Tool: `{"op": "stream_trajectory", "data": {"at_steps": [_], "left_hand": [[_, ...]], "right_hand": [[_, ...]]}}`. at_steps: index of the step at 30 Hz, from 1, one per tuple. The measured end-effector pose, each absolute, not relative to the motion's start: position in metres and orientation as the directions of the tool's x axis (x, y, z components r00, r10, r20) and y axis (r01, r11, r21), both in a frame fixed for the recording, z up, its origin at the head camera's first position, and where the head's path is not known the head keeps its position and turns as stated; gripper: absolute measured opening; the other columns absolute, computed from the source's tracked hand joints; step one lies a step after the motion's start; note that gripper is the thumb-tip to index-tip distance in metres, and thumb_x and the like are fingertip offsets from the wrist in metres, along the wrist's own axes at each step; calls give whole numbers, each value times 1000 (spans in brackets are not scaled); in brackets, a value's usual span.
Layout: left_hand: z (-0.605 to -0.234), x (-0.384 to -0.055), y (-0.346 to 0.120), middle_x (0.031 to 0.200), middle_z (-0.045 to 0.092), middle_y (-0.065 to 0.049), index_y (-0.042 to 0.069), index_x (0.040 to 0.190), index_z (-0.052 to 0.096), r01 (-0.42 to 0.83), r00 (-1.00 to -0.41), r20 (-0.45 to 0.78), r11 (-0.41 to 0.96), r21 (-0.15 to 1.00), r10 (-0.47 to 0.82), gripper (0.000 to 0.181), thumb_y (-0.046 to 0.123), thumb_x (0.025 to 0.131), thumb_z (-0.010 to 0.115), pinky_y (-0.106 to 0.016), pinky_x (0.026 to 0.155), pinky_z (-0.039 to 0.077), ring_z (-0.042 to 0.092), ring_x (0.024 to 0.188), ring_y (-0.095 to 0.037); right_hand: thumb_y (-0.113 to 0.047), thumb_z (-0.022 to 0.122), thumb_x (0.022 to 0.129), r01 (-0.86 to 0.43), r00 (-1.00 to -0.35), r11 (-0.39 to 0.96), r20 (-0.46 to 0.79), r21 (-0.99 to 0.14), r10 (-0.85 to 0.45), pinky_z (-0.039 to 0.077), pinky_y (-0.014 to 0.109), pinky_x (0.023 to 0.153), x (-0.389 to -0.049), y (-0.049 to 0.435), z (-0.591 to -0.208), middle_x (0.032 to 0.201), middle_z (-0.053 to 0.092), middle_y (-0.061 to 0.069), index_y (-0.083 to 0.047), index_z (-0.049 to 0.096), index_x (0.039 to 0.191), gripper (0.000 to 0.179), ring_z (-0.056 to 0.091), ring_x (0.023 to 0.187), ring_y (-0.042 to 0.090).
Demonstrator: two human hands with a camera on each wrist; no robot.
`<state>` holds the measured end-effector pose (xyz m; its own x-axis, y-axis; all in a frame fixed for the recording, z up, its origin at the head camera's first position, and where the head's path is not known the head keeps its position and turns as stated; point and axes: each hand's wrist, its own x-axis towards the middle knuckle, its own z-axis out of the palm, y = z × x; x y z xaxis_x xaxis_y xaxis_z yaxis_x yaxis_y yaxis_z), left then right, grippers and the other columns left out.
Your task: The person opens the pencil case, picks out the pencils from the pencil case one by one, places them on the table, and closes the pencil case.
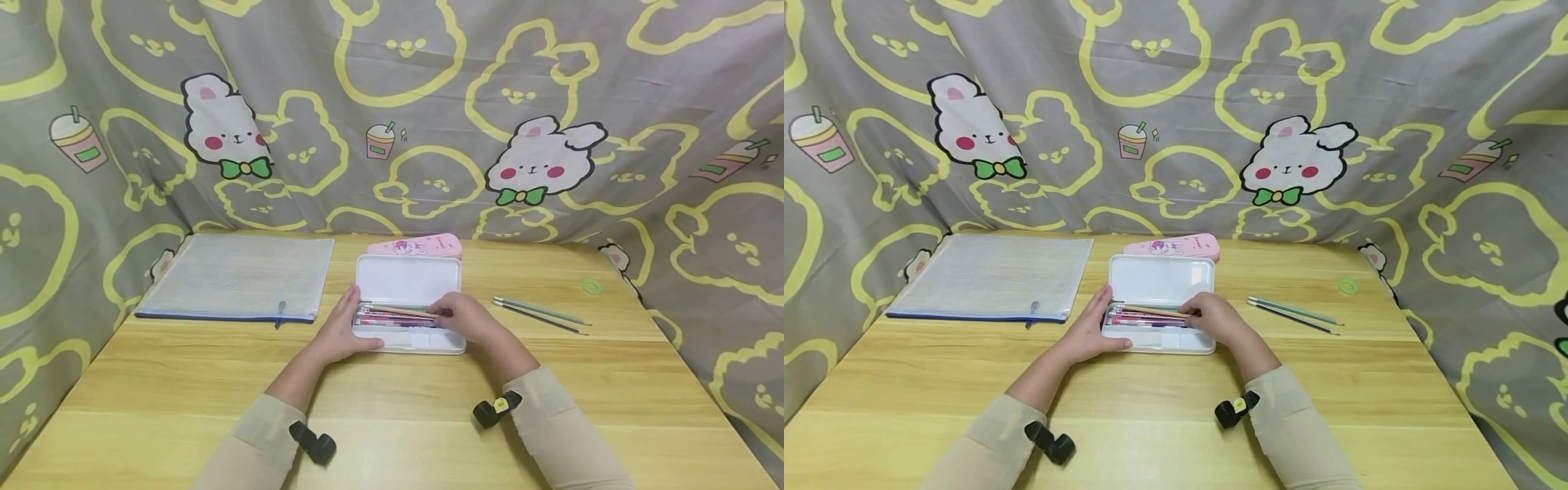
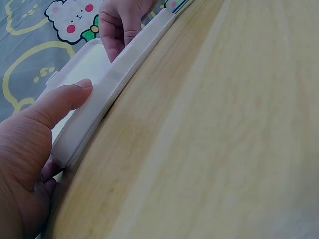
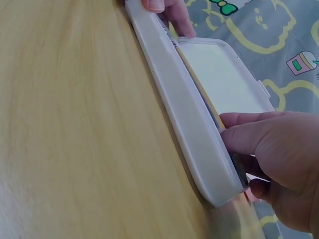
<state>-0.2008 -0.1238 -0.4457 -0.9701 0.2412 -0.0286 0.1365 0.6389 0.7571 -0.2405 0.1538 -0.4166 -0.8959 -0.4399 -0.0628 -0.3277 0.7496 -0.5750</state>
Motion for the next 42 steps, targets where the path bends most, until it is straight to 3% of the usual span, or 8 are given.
{"op": "stream_trajectory", "data": {"at_steps": [3, 12, 17, 23, 31, 36, 42], "left_hand": [[-445, -201, -123, 166, 2, -13, 4, 157, 6, 138, -970, -26, 637, 758, 242, 125, 41, 68, 86, -51, 124, 13, 5, 153, -34], [-445, -201, -124, 166, 2, -12, 5, 157, 5, 126, -970, -43, 644, 755, 240, 126, 43, 68, 86, -51, 124, 13, 3, 154, -32], [-445, -201, -124, 167, 1, -12, 5, 157, 5, 128, -969, -44, 641, 756, 245, 126, 43, 68, 86, -51, 124, 12, 3, 153, -33], [-445, -201, -124, 167, 0, -12, 5, 157, 5, 130, -968, -43, 642, 755, 247, 126, 43, 68, 86, -51, 124, 12, 3, 153, -33], [-444, -202, -125, 166, 0, -13, 4, 157, 5, 142, -967, -32, 637, 757, 253, 125, 42, 69, 86, -52, 124, 12, 3, 153, -34], [-444, -203, -125, 166, 0, -12, 5, 157, 5, 141, -967, -32, 635, 760, 253, 125, 42, 69, 86, -51, 124, 12, 2, 153, -34], [-446, -202, -125, 166, 0, -13, 5, 157, 5, 140, -966, -35, 639, 756, 254, 126, 43, 69, 85, -52, 124, 12, 2, 153, -35]], "right_hand": [[-11, 68, 90, -297, -902, 728, -70, -618, -427, 53, 43, 93, -240, 158, -417, 104, 71, 7, -8, 74, 112, 22, 64, 98, 21], [-13, 67, 91, -249, -918, 674, -52, -696, -393, 47, 29, 72, -233, 188, -403, 93, 67, 6, -9, 74, 112, 23, 56, 86, 17], [-13, 66, 92, -269, -931, 679, 3, -683, -366, 48, 28, 71, -228, 221, -401, 97, 69, 7, -8, 73, 112, 22, 56, 87, 16], [-14, 64, 93, -239, -952, 724, 11, -647, -305, 50, 31, 80, -217, 266, -399, 110, 68, 13, -5, 70, 113, 23, 57, 95, 19], [-13, 66, 92, -194, -976, 799, 27, -569, -217, 47, 23, 70, -202, 321, -401, 99, 66, 10, -3, 70, 110, 21, 52, 84, 11], [-17, 66, 93, -127, -983, 816, -38, -564, -179, 47, 23, 61, -196, 345, -406, 98, 64, 11, -1, 69, 115, 27, 50, 76, 8], [-17, 65, 94, -79, -984, 824, -89, -562, -155, 48, 22, 62, -193, 357, -412, 102, 66, 14, 2, 67, 115, 29, 52, 78, 8]]}}
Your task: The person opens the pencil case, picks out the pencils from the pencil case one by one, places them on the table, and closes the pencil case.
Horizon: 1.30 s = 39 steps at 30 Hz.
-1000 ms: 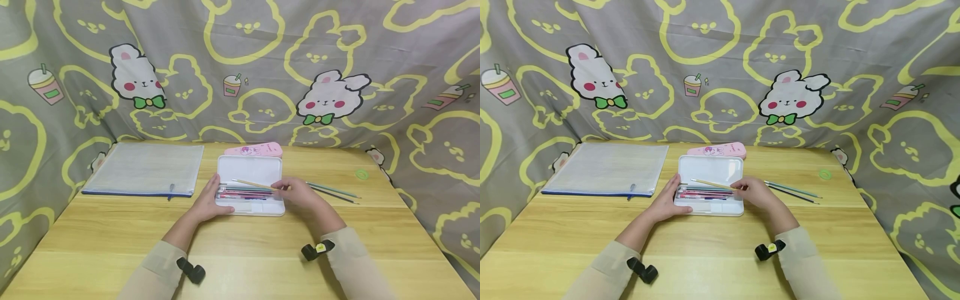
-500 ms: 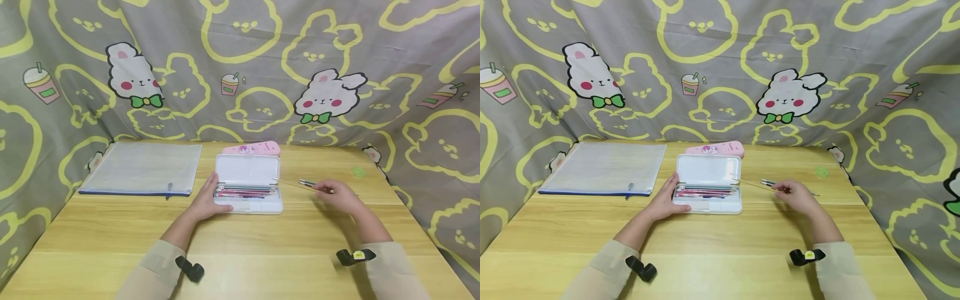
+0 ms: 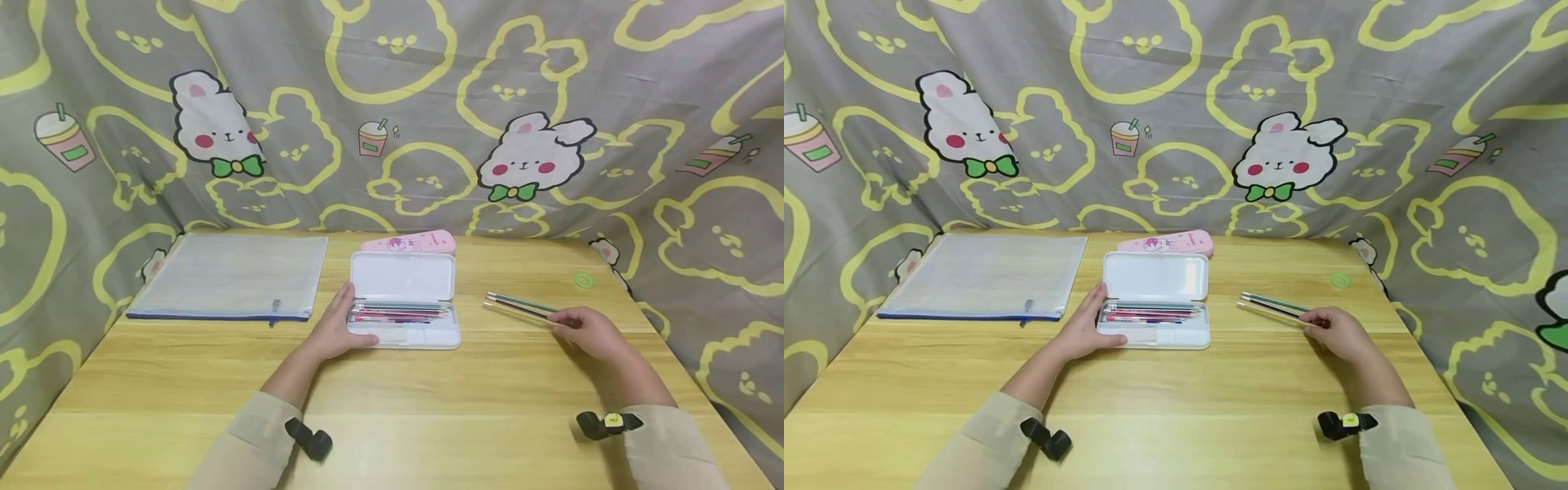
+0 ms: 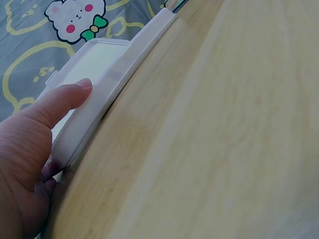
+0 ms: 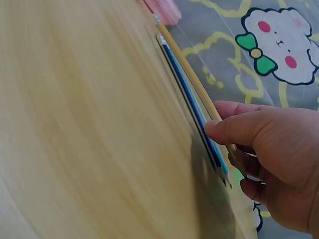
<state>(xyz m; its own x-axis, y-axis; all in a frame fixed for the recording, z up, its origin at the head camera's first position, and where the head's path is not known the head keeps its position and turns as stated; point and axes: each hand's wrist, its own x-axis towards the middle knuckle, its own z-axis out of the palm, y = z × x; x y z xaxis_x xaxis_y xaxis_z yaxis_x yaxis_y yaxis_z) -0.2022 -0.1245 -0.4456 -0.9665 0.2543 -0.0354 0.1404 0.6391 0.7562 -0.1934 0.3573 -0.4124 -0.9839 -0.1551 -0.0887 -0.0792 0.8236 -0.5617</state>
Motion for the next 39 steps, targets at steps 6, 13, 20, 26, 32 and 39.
{"op": "stream_trajectory", "data": {"at_steps": [6, 13, 20, 26, 32, 39], "left_hand": [[-448, -202, -124, 166, -1, -13, 6, 157, 4, 136, -967, -39, 643, 754, 251, 127, 45, 68, 86, -52, 124, 12, 2, 153, -34], [-448, -202, -123, 166, 0, -12, 6, 158, 5, 135, -969, -37, 648, 750, 245, 127, 45, 68, 86, -52, 124, 13, 3, 153, -34], [-446, -202, -123, 166, 0, -13, 5, 157, 5, 137, -968, -38, 648, 749, 247, 127, 45, 68, 86, -51, 124, 12, 3, 153, -33], [-445, -202, -123, 166, 0, -13, 6, 157, 4, 128, -969, -44, 649, 750, 242, 127, 45, 68, 86, -52, 124, 12, 3, 153, -34], [-445, -201, -123, 167, 0, -13, 6, 158, 4, 119, -970, -50, 646, 754, 237, 127, 44, 68, 86, -52, 124, 12, 3, 153, -34], [-447, -201, -124, 166, 1, -13, 6, 158, 5, 128, -970, -40, 642, 756, 239, 126, 44, 68, 86, -53, 124, 13, 3, 153, -34]], "right_hand": [[-16, 65, 93, -54, -985, 829, -108, -556, -136, 49, 22, 65, -195, 360, -418, 106, 67, 18, 3, 67, 114, 28, 55, 85, 11], [-13, 63, 93, -95, -984, 853, -84, -513, -160, 51, 38, 82, -197, 362, -420, 112, 67, 23, 2, 68, 113, 26, 61, 101, 28], [-8, 60, 93, -112, -980, 854, -86, -508, -180, 52, 42, 85, -198, 363, -421, 111, 67, 23, 2, 69, 114, 24, 62, 105, 35], [-9, 60, 93, -103, -981, 856, -92, -507, -173, 52, 38, 82, -200, 361, -422, 111, 68, 22, 2, 68, 115, 26, 62, 103, 32], [-18, 66, 93, -118, -986, 832, -39, -542, -165, 50, 24, 68, -202, 344, -415, 106, 69, 18, 1, 69, 116, 30, 60, 89, 16], [-19, 64, 95, -166, -980, 766, 17, -621, -199, 50, 24, 68, -209, 299, -408, 107, 68, 16, -3, 69, 116, 28, 59, 91, 19]]}}
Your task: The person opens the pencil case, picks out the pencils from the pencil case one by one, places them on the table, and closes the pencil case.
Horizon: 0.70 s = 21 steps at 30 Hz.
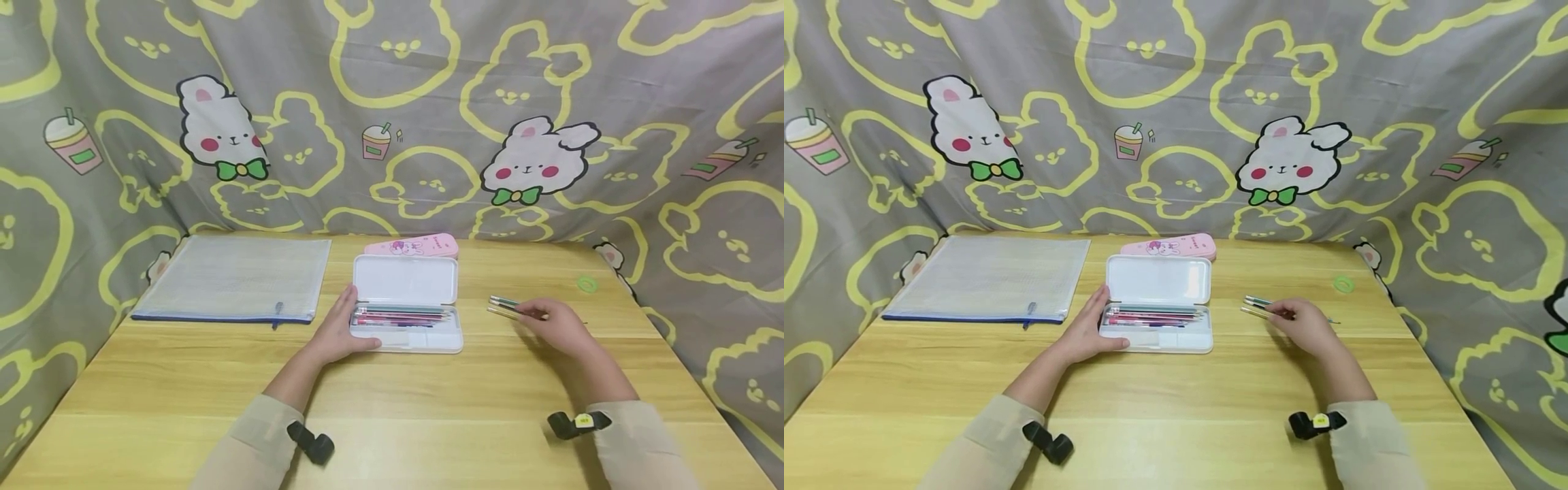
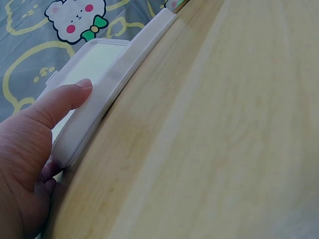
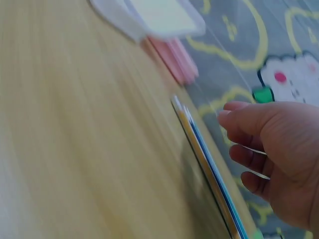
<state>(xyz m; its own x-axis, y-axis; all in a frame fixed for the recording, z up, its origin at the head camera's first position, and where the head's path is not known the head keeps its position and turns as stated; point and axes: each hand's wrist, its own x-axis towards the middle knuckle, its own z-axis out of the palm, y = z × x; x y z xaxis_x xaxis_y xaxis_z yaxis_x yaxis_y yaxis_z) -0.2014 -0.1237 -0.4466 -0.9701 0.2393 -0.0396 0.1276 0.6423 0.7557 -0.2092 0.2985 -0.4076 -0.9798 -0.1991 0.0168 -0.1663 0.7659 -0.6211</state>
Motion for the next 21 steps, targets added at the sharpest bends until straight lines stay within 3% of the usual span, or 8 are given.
{"op": "stream_trajectory", "data": {"at_steps": [13, 21], "left_hand": [[-451, -202, -124, 167, 2, -12, 7, 158, 6, 128, -972, -32, 641, 757, 232, 126, 45, 68, 86, -54, 123, 14, 5, 153, -35], [-449, -202, -124, 166, 2, -12, 7, 158, 6, 127, -972, -32, 638, 760, 232, 126, 44, 68, 86, -54, 123, 14, 5, 153, -35]], "right_hand": [[-12, 67, 90, -262, -940, 662, 29, -702, -341, 48, 29, 74, -224, 206, -412, 103, 67, 13, -5, 72, 110, 21, 58, 93, 22], [-11, 70, 88, -256, -929, 674, -16, -693, -369, 51, 38, 87, -234, 178, -422, 101, 69, 8, -7, 73, 107, 20, 60, 95, 20]]}}
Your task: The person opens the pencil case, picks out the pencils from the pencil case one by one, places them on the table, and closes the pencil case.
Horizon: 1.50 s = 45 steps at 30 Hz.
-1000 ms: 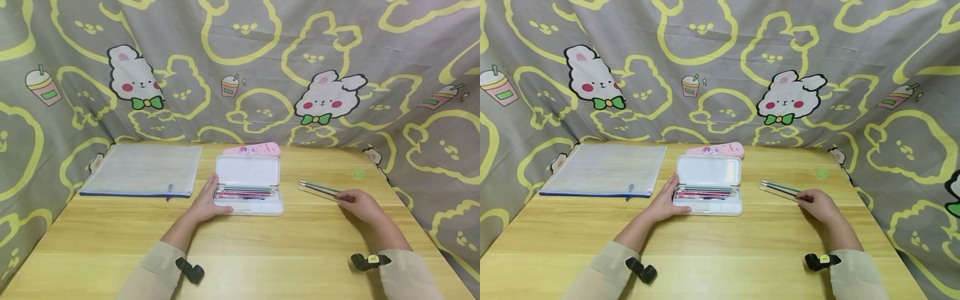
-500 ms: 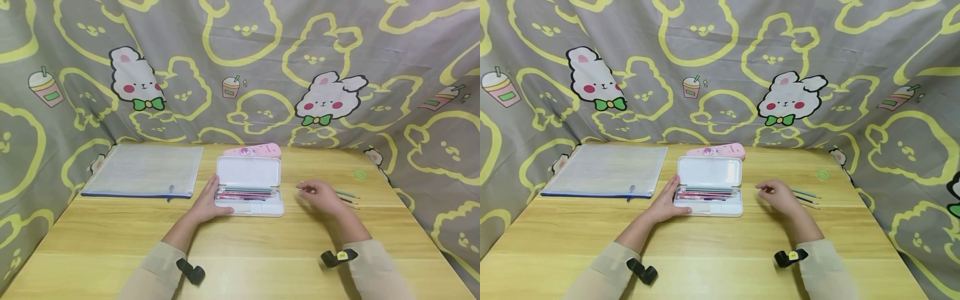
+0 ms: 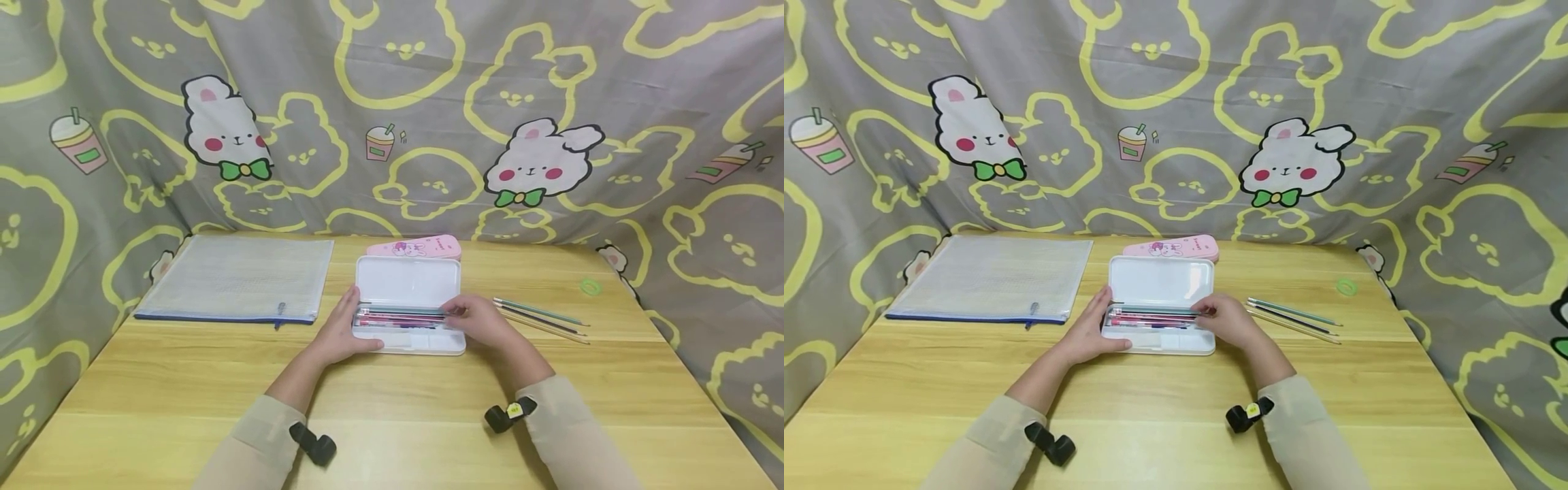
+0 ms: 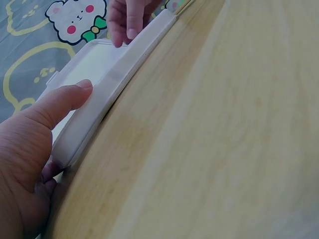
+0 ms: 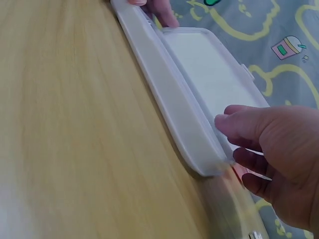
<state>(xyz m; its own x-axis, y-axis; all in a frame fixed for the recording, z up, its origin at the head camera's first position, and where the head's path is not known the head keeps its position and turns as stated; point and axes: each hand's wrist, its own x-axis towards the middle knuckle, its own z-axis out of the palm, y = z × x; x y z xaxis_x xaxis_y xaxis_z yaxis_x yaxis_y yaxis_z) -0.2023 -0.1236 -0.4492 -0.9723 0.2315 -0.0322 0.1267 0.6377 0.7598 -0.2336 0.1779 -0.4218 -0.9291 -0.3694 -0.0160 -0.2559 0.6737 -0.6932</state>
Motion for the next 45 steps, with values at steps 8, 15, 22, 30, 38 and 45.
{"op": "stream_trajectory", "data": {"at_steps": [8, 15, 22, 30, 38, 45], "left_hand": [[-445, -201, -123, 166, 2, -13, 7, 158, 5, 130, -972, -30, 636, 760, 234, 126, 42, 68, 86, -53, 123, 14, 5, 153, -34], [-444, -202, -124, 166, 2, -13, 7, 158, 5, 132, -971, -30, 637, 759, 237, 126, 43, 68, 86, -53, 123, 14, 5, 153, -35], [-445, -203, -124, 167, 1, -12, 7, 158, 4, 128, -971, -34, 636, 761, 236, 127, 43, 68, 86, -53, 123, 14, 4, 153, -34], [-445, -203, -125, 166, 1, -13, 7, 158, 5, 126, -971, -34, 633, 763, 235, 127, 44, 68, 86, -53, 124, 13, 4, 153, -34], [-447, -202, -125, 166, 2, -13, 7, 158, 5, 126, -971, -32, 626, 770, 236, 127, 44, 67, 86, -53, 123, 13, 5, 153, -35], [-448, -201, -125, 166, 2, -13, 6, 158, 5, 135, -971, -25, 627, 768, 239, 127, 43, 67, 86, -53, 123, 14, 5, 153, -35]], "right_hand": [[-9, 71, 86, -300, -909, 731, -48, -613, -413, 50, 47, 98, -239, 168, -417, 108, 72, 11, -6, 74, 108, 23, 64, 105, 26], [-9, 71, 86, -327, -899, 798, -95, -505, -428, 50, 46, 99, -241, 160, -409, 107, 74, 7, -8, 73, 111, 25, 65, 106, 24], [-7, 70, 87, -377, -887, 808, -74, -453, -456, 50, 47, 99, -242, 157, -409, 107, 74, 7, -9, 75, 109, 23, 66, 108, 28], [-4, 65, 89, -356, -882, 763, -75, -539, -465, 50, 48, 99, -243, 160, -415, 107, 72, 10, -6, 74, 111, 23, 64, 108, 28], [-11, 69, 89, -275, -907, 719, -74, -638, -414, 52, 44, 94, -242, 163, -422, 104, 71, 9, -8, 74, 108, 20, 63, 98, 22], [-14, 71, 88, -201, -923, 659, -84, -725, -375, 50, 34, 85, -240, 172, -426, 100, 69, 8, -8, 74, 108, 20, 58, 91, 18]]}}
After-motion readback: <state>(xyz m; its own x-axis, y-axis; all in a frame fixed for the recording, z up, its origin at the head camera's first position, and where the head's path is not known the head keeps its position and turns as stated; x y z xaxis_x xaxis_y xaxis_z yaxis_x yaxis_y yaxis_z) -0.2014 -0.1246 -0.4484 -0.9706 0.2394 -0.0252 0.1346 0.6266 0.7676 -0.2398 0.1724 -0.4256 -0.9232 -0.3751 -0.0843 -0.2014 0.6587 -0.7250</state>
